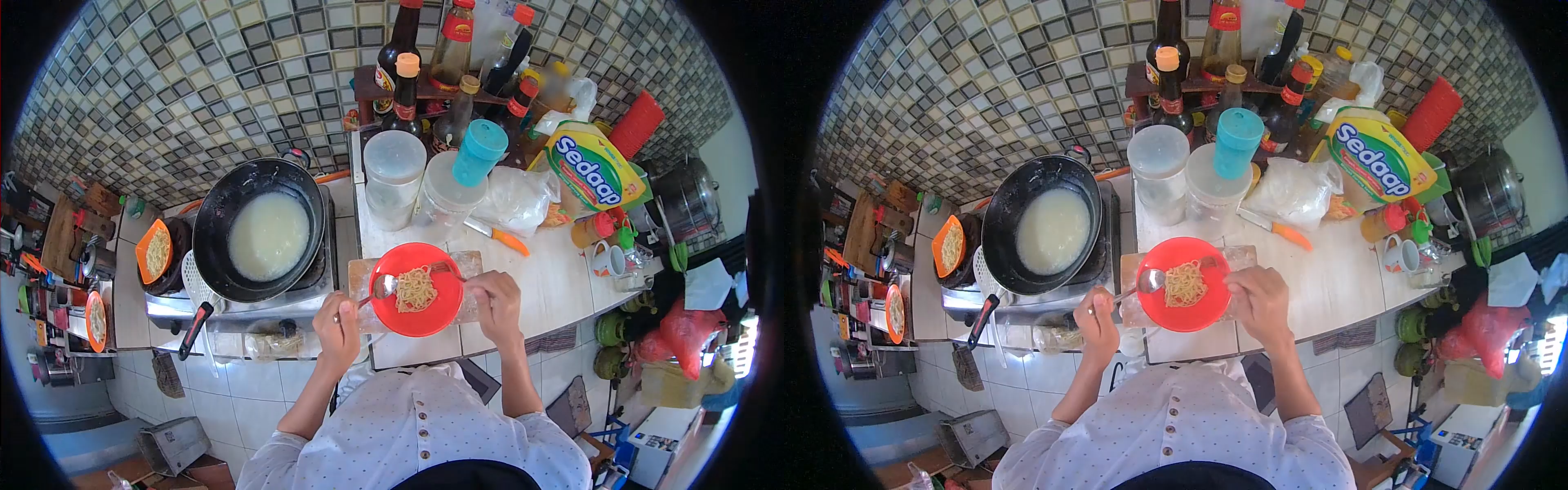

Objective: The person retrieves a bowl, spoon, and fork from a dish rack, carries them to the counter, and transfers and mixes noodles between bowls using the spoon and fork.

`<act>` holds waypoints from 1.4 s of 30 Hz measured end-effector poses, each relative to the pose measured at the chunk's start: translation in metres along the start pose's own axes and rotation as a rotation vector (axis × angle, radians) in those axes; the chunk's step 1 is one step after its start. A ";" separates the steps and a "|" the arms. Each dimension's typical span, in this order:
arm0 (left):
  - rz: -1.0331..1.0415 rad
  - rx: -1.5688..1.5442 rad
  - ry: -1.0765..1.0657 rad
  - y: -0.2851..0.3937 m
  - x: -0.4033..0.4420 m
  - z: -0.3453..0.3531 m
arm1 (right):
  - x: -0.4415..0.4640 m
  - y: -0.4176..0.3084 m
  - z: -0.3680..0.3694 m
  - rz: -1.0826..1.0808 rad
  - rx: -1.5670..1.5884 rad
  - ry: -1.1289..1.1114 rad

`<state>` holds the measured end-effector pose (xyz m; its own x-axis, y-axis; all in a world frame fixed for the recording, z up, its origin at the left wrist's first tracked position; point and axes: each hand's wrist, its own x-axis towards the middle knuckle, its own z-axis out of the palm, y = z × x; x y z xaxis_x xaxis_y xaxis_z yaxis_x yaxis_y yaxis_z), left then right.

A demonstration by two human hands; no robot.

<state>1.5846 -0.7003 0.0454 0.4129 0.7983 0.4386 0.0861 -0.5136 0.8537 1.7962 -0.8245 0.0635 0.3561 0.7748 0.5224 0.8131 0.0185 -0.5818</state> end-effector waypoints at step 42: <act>-0.636 -0.470 0.108 -0.042 -0.022 -0.006 | -0.030 0.033 0.019 0.905 0.805 -0.037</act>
<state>1.5660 -0.6942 0.0013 0.3205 0.9322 -0.1680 -0.1256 0.2177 0.9679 1.8036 -0.8350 0.0174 0.6236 0.7280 -0.2848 -0.2469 -0.1622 -0.9554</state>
